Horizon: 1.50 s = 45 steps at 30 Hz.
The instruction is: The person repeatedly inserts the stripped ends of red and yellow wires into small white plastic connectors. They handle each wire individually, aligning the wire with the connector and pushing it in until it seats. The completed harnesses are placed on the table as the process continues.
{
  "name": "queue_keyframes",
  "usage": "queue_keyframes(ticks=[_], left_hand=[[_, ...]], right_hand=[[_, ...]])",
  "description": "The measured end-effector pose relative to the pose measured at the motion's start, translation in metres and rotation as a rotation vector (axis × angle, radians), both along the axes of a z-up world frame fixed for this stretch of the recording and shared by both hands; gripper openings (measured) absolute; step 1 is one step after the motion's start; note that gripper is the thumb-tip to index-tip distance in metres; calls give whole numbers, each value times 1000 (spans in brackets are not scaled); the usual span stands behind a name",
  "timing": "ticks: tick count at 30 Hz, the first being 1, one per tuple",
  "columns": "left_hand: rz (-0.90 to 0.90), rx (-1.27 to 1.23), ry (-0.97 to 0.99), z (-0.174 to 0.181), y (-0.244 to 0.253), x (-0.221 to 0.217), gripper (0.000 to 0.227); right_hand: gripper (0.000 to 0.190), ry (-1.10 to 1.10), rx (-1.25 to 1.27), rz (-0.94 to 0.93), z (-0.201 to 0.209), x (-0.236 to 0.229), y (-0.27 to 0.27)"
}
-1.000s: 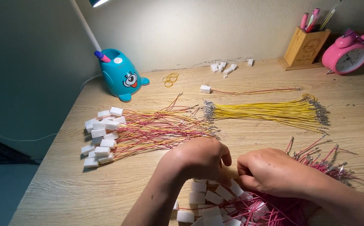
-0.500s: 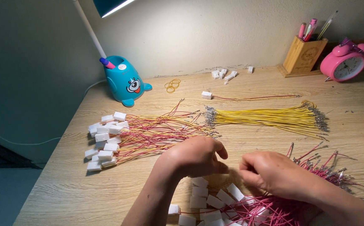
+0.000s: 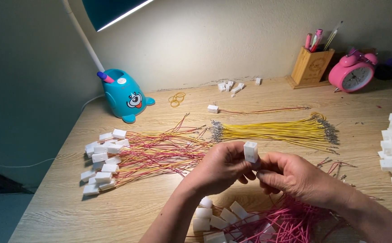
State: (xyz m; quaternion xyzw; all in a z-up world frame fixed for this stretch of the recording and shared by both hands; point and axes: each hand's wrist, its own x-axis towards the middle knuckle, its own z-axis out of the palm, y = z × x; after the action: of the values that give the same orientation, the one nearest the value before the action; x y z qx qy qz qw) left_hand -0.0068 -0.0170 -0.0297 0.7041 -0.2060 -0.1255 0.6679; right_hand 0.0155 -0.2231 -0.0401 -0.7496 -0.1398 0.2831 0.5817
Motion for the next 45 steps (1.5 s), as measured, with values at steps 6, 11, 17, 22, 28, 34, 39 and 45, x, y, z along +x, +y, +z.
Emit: queue_keyframes(ticks=[6, 11, 17, 22, 28, 34, 39, 45], left_hand=[[142, -67, 57, 34, 0, -10, 5], [292, -42, 106, 50, -2, -14, 7], [537, -286, 179, 54, 13, -5, 4], [617, -352, 103, 70, 26, -10, 18], [555, -285, 144, 67, 28, -9, 21], [297, -346, 95, 75, 27, -24, 20], [408, -185, 66, 72, 34, -42, 14], [632, 37, 195, 20, 62, -73, 9]], right_hand=[[24, -102, -637, 310, 44, -19, -14], [20, -335, -860, 301, 44, -16, -34], [39, -525, -855, 216, 26, -17, -40], [34, -423, -839, 179, 25, -14, -36], [16, -86, -756, 172, 60, -25, -12], [21, 22, -406, 75, 32, -14, -29], [26, -95, -468, 66, 29, -11, -28], [23, -199, -593, 103, 29, -13, -30]])
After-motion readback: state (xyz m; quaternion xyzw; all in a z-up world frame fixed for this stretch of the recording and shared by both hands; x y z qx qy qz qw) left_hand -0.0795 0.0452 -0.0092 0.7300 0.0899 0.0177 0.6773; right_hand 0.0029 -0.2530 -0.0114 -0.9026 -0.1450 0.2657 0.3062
